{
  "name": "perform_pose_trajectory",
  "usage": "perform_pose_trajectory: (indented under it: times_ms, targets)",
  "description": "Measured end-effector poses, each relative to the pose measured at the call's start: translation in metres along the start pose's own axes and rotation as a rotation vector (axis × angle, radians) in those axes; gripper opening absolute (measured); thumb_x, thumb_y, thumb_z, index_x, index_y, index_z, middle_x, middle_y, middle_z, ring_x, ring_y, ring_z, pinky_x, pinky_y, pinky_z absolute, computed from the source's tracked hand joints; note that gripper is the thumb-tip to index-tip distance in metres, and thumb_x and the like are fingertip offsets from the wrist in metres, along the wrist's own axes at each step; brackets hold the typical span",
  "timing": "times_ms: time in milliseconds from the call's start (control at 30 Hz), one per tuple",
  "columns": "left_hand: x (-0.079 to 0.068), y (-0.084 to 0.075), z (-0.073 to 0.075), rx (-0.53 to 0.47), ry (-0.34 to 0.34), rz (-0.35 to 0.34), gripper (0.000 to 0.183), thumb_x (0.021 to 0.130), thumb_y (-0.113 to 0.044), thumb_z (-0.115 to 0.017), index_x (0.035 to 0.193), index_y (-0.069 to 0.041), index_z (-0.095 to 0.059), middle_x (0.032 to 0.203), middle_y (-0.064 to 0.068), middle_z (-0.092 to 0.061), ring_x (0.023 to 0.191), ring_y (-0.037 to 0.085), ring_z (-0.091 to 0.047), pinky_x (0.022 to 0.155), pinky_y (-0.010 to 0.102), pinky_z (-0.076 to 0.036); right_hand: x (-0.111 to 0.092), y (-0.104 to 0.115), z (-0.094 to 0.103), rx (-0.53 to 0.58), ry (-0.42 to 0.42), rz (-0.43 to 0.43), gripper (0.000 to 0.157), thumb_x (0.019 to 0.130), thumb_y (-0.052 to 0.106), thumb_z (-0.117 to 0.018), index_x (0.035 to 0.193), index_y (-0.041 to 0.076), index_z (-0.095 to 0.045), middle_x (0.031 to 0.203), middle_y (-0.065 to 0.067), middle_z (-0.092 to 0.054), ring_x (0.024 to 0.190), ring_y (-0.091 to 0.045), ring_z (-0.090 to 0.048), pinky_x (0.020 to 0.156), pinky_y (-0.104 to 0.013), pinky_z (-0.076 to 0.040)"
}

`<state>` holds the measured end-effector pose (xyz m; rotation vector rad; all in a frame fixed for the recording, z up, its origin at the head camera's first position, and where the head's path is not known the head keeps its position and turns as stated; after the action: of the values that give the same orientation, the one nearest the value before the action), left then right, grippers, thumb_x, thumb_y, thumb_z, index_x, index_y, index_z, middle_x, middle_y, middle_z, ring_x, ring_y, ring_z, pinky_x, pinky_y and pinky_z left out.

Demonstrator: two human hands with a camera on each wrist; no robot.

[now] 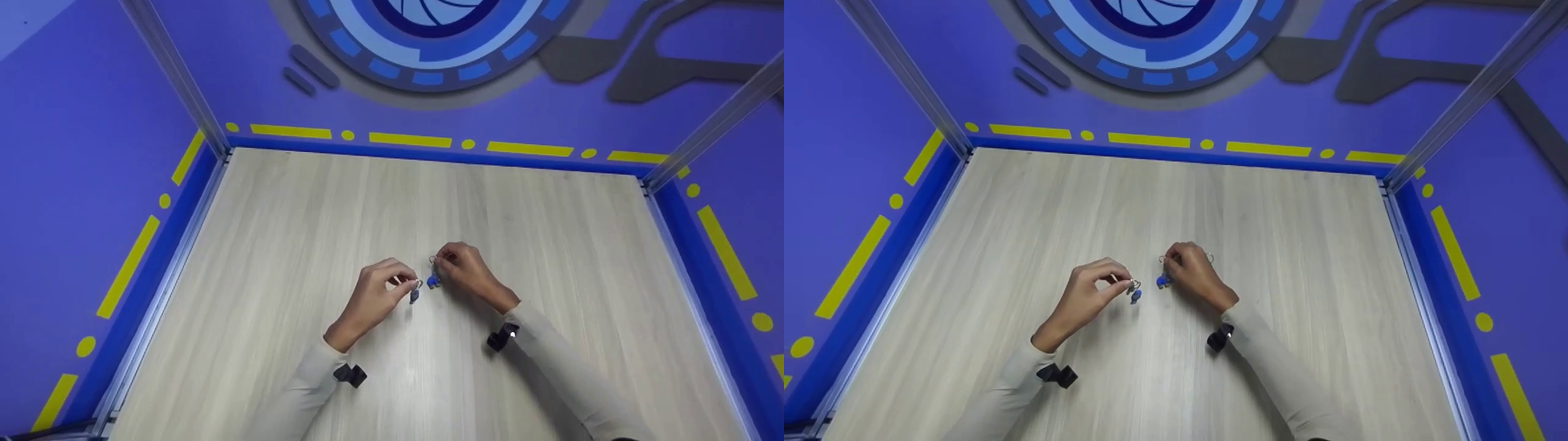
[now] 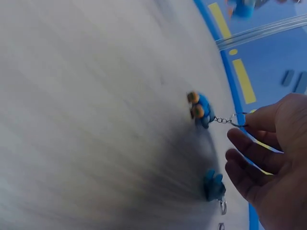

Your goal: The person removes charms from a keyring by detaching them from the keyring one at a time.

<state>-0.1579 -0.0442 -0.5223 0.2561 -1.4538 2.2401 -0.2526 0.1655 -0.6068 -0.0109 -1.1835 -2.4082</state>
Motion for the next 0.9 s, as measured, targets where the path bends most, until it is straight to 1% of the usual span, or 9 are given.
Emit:
perform_pose_trajectory:
  times_ms: [100, 200, 333, 467, 633, 700, 767, 900]
  targets:
    - [0.001, -0.002, -0.004, -0.011, 0.013, -0.006, 0.006, 0.098, -0.003, -0.083, 0.096, -0.009, -0.081, 0.095, -0.002, -0.076, 0.089, 0.011, -0.071, 0.083, 0.043, -0.064, 0.003, -0.011, 0.002, -0.065, -0.006, -0.025, 0.004, 0.099, 0.003, -0.078, 0.096, 0.001, -0.079, 0.095, -0.009, -0.074, 0.096, -0.026, -0.063, 0.087, -0.043, -0.051]
    - [0.002, -0.002, -0.008, -0.029, 0.022, -0.011, 0.006, 0.098, -0.003, -0.083, 0.096, -0.009, -0.081, 0.096, -0.002, -0.077, 0.089, 0.011, -0.071, 0.083, 0.046, -0.064, 0.004, -0.02, 0.004, -0.1, -0.023, -0.05, 0.004, 0.098, 0.001, -0.078, 0.094, 0.003, -0.079, 0.094, -0.008, -0.073, 0.099, -0.027, -0.06, 0.09, -0.045, -0.047]
    - [0.005, -0.001, -0.012, -0.04, 0.027, -0.015, 0.006, 0.097, -0.003, -0.083, 0.096, -0.009, -0.081, 0.096, -0.002, -0.077, 0.089, 0.011, -0.071, 0.083, 0.042, -0.064, 0.003, -0.027, 0.006, -0.12, -0.062, -0.073, 0.005, 0.096, 0.0, -0.078, 0.093, 0.002, -0.078, 0.091, -0.008, -0.07, 0.102, -0.029, -0.058, 0.091, -0.045, -0.045]
    - [0.007, 0.0, -0.013, -0.052, 0.022, -0.019, 0.006, 0.098, -0.004, -0.083, 0.096, -0.009, -0.081, 0.095, -0.001, -0.077, 0.088, 0.011, -0.071, 0.082, 0.043, -0.064, 0.002, -0.026, 0.007, -0.112, -0.097, -0.076, 0.003, 0.097, 0.002, -0.078, 0.095, 0.0, -0.077, 0.09, -0.008, -0.069, 0.104, -0.031, -0.057, 0.091, -0.045, -0.045]
    - [0.01, 0.002, -0.014, -0.063, 0.022, -0.016, 0.006, 0.097, -0.003, -0.083, 0.095, -0.008, -0.081, 0.092, -0.001, -0.076, 0.087, 0.01, -0.071, 0.08, 0.045, -0.065, -0.003, -0.013, 0.006, -0.065, -0.103, -0.043, 0.005, 0.098, 0.003, -0.078, 0.1, -0.001, -0.078, 0.097, -0.011, -0.074, 0.109, -0.034, -0.06, 0.097, -0.05, -0.048]
    - [0.011, 0.003, -0.014, -0.059, 0.023, -0.011, 0.007, 0.097, -0.002, -0.083, 0.095, -0.008, -0.081, 0.091, -0.001, -0.076, 0.086, 0.01, -0.071, 0.08, 0.044, -0.065, -0.007, -0.004, 0.005, -0.039, -0.089, -0.019, 0.005, 0.099, 0.004, -0.078, 0.102, 0.0, -0.078, 0.102, -0.011, -0.076, 0.111, -0.034, -0.062, 0.099, -0.051, -0.048]
    - [0.012, 0.005, -0.014, -0.057, 0.022, -0.009, 0.008, 0.097, -0.002, -0.084, 0.095, -0.009, -0.081, 0.091, -0.002, -0.076, 0.085, 0.01, -0.07, 0.079, 0.043, -0.065, -0.011, 0.006, 0.003, -0.006, -0.073, 0.02, 0.004, 0.1, 0.003, -0.078, 0.103, 0.0, -0.079, 0.105, -0.011, -0.077, 0.111, -0.035, -0.063, 0.1, -0.052, -0.045]
    - [0.015, 0.005, -0.014, -0.057, 0.022, -0.015, 0.008, 0.096, -0.001, -0.083, 0.095, -0.008, -0.08, 0.092, -0.001, -0.076, 0.086, 0.011, -0.071, 0.079, 0.041, -0.065, -0.021, 0.03, 0.003, 0.056, -0.059, 0.108, 0.004, 0.1, 0.0, -0.078, 0.103, 0.002, -0.079, 0.106, -0.009, -0.078, 0.111, -0.034, -0.067, 0.1, -0.05, -0.046]
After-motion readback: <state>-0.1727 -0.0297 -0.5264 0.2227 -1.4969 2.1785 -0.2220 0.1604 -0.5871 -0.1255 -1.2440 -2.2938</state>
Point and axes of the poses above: each hand's wrist, its own x-axis towards the middle knuckle, its own z-axis out of the back of the hand, y = z × x, the point moved 6 cm from there along x, towards the middle knuckle
